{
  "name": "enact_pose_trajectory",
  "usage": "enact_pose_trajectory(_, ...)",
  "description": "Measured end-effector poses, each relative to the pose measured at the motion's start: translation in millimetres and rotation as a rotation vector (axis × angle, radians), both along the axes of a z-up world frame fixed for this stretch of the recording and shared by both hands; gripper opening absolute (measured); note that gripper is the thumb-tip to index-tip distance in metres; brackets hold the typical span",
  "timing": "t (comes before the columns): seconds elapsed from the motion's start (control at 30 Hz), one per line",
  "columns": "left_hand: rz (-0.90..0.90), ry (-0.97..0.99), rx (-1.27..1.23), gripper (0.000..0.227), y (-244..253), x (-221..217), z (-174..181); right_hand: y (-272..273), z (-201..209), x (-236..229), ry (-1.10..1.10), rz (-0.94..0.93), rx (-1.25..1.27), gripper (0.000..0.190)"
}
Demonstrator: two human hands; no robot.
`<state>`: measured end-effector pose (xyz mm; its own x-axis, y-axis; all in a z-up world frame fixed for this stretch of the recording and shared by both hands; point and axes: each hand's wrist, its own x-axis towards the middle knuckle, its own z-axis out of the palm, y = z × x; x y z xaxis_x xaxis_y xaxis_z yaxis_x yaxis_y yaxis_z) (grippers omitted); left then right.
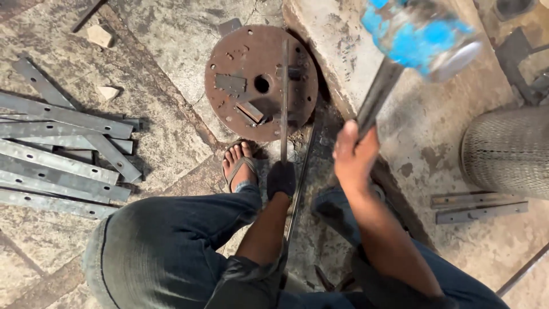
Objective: Using a hammer and metal rods to shape and test metal brackets or furniture components on a jig.
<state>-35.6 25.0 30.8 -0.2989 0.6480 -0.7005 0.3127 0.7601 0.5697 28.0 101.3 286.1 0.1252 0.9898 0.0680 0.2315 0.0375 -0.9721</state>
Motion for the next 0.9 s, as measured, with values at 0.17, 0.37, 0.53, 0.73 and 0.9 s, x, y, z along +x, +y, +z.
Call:
enact_pose_trajectory(0.17, -0.048, 0.011, -0.002, 0.046, -12.6, -1.3, 2.1, 10.4, -144.3, 25.3, -0.767, -0.038, -0.148, 0.047)
enact_pose_trajectory(0.37, -0.090, -0.043, -0.032, 0.048, -5.9, 4.6, 0.2, -8.2, -80.9, 28.5, -0.428, -0.058, -0.619, 0.050)
enact_pose_trajectory(0.53, -0.073, -0.084, -0.067, 0.047, -5.7, 0.0, 24.1, -42.0, -135.8, 121.9, -0.643, -0.260, -0.609, 0.052)
enact_pose_trajectory(0.73, -0.045, -0.079, -0.142, 0.048, 5.7, -0.2, 61.7, -12.3, -149.5, 225.0, -1.101, -0.449, -0.502, 0.045)
enact_pose_trajectory(0.9, -0.063, -0.033, -0.157, 0.053, 11.8, 13.9, 94.9, -7.4, -139.4, 298.4, -1.334, -0.363, -0.451, 0.042)
